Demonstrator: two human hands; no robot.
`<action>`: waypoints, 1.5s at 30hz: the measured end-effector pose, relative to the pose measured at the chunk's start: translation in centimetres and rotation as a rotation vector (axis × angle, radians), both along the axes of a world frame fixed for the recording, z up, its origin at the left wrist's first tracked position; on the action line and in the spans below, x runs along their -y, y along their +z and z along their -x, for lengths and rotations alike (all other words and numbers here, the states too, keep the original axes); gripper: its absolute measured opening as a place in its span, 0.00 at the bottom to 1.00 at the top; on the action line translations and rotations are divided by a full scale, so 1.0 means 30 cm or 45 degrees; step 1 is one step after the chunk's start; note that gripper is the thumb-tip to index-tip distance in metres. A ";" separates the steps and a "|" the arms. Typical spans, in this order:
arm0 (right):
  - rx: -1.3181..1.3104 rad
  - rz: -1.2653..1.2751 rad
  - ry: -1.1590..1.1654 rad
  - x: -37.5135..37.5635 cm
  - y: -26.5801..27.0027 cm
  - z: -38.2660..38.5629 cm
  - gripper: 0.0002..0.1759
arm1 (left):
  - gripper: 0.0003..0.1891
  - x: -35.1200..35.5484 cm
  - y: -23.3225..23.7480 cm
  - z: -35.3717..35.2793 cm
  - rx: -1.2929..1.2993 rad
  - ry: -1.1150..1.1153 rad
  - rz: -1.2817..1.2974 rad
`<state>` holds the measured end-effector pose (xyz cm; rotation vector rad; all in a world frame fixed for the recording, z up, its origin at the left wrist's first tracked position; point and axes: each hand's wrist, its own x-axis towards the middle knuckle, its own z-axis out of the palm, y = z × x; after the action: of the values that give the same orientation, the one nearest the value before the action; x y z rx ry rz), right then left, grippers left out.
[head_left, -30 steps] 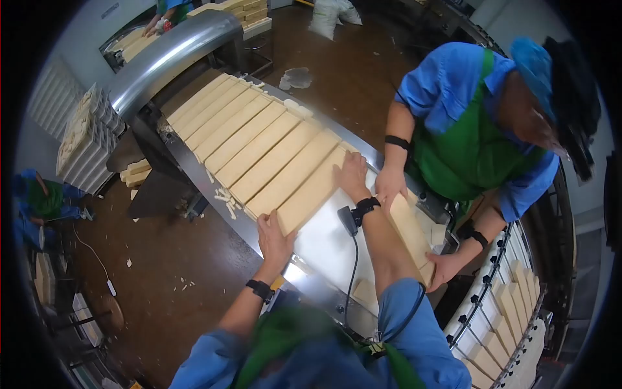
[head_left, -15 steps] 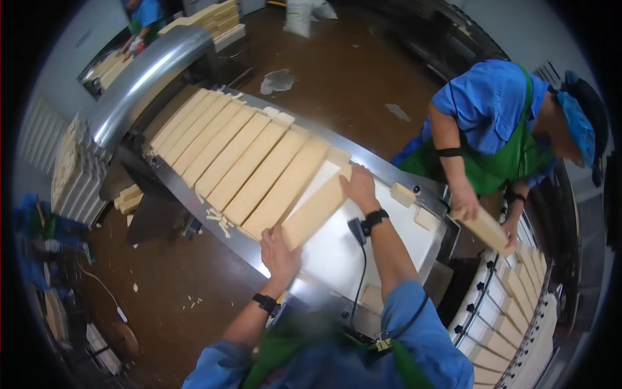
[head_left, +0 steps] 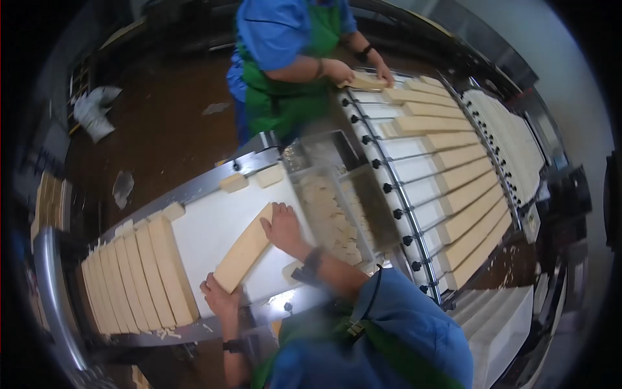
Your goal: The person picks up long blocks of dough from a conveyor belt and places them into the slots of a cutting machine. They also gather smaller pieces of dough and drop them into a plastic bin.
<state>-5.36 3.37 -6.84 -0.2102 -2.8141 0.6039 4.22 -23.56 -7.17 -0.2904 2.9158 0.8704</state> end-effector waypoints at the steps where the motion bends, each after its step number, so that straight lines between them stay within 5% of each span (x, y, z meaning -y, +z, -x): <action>1: -0.008 0.007 -0.037 -0.041 0.036 -0.035 0.32 | 0.47 -0.044 0.011 -0.012 -0.098 0.002 0.003; 7: -0.586 0.134 -0.400 -0.515 0.171 -0.207 0.31 | 0.43 -0.540 0.152 0.015 -0.475 -0.145 -0.164; 13: -0.760 0.068 -0.756 -1.175 0.323 -0.293 0.27 | 0.41 -1.141 0.350 0.109 -0.683 -0.590 -0.212; 16: -0.715 0.086 -0.871 -1.592 0.258 -0.287 0.29 | 0.43 -1.463 0.457 0.175 -0.650 -0.870 -0.081; 19: -0.315 0.172 -0.973 -1.807 0.195 -0.276 0.33 | 0.47 -1.637 0.487 0.238 -0.461 -1.037 -0.050; 21: 0.234 0.130 -0.926 -1.905 0.138 -0.263 0.35 | 0.48 -1.718 0.499 0.296 -0.412 -1.101 0.022; 27: -0.041 -0.553 -1.094 -1.779 0.211 -0.288 0.34 | 0.41 -1.908 0.422 0.349 -0.378 -1.255 -0.413; 31: -0.175 -0.173 -0.845 -1.595 0.189 -0.293 0.35 | 0.33 -1.932 0.375 0.309 -0.244 -1.248 -0.580; 33: -0.612 -0.102 -0.514 -1.507 0.072 -0.286 0.35 | 0.32 -1.931 0.328 0.319 -0.394 -1.163 -0.581; 39: -0.692 0.113 -0.569 -1.325 0.208 -0.281 0.40 | 0.33 -1.894 0.245 0.375 -0.290 -1.219 -0.752; 43: -0.631 0.035 -0.643 -1.317 0.227 -0.277 0.42 | 0.35 -1.892 0.164 0.384 0.087 -0.937 -1.296; 45: -0.615 0.037 -0.666 -1.315 0.237 -0.283 0.43 | 0.33 -1.868 0.156 0.362 0.183 -0.541 -1.459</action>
<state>3.14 42.82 0.27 -0.6776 -2.1625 0.4870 -6.63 32.47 -2.50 0.3236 1.7864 2.0328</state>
